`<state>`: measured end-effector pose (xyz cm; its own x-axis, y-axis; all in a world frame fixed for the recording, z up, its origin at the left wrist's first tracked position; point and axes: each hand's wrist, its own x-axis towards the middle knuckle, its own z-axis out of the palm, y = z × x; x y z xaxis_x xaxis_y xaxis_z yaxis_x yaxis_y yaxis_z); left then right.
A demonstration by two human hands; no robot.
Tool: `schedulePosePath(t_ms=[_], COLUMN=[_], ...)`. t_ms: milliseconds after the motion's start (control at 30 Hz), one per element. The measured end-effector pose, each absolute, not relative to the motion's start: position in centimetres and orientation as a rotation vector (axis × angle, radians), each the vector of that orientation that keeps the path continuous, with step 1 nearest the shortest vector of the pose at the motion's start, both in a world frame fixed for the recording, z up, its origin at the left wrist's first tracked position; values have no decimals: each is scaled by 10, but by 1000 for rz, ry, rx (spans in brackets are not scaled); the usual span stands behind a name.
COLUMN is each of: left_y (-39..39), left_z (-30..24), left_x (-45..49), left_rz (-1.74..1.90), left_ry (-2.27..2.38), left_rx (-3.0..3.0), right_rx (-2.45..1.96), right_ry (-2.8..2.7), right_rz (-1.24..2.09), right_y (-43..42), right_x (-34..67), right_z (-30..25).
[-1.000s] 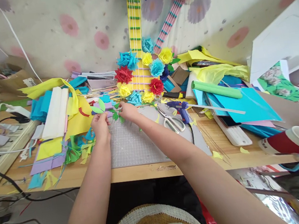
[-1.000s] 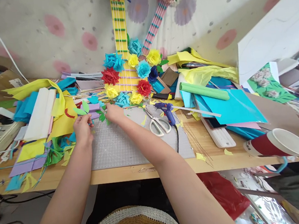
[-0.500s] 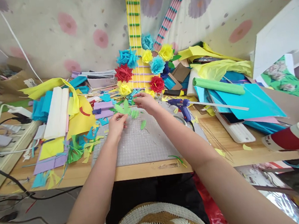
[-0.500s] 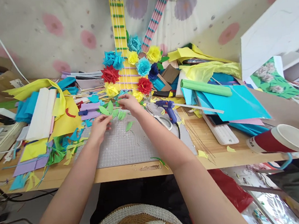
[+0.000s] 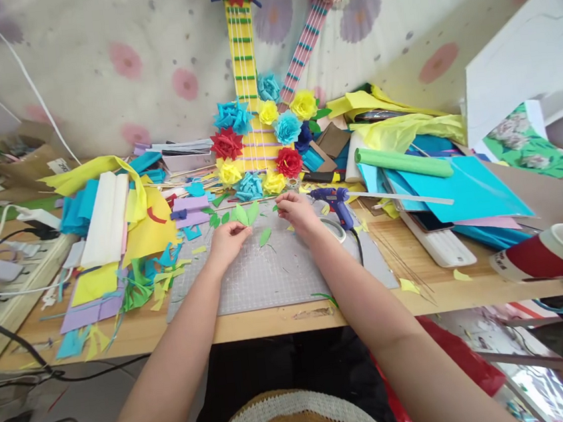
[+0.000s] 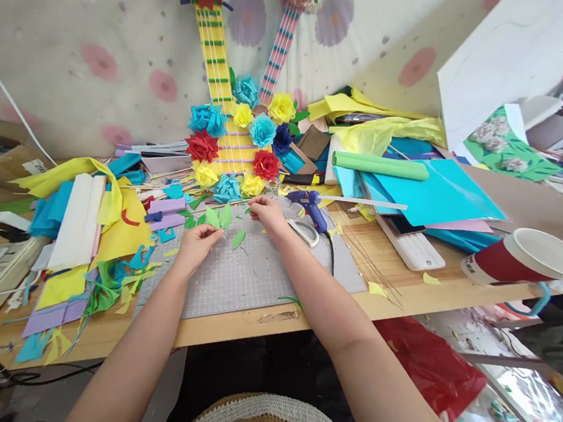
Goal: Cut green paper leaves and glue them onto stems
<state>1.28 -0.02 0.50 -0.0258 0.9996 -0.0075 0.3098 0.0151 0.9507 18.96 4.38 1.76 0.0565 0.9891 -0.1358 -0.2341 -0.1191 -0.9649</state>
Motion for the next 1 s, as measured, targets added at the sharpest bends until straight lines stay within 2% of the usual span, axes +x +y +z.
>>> schedulePosePath(t_ms=[133, 400, 600, 1000], left_y=[-1, -2, -3, -10], left_z=[4, 4, 7, 15], left_x=[14, 9, 8, 15], left_rz=[1081, 1018, 912, 787], left_ry=[1468, 1431, 1401, 1361], left_rx=[1453, 1527, 1533, 1496], right_rx=[-1084, -899, -1043, -1036], right_ry=[-1033, -1329, -1425, -1426], right_rz=[1341, 1534, 1394, 1190], right_y=[40, 27, 30, 35], right_x=[192, 207, 216, 196], right_z=[13, 33, 33, 22])
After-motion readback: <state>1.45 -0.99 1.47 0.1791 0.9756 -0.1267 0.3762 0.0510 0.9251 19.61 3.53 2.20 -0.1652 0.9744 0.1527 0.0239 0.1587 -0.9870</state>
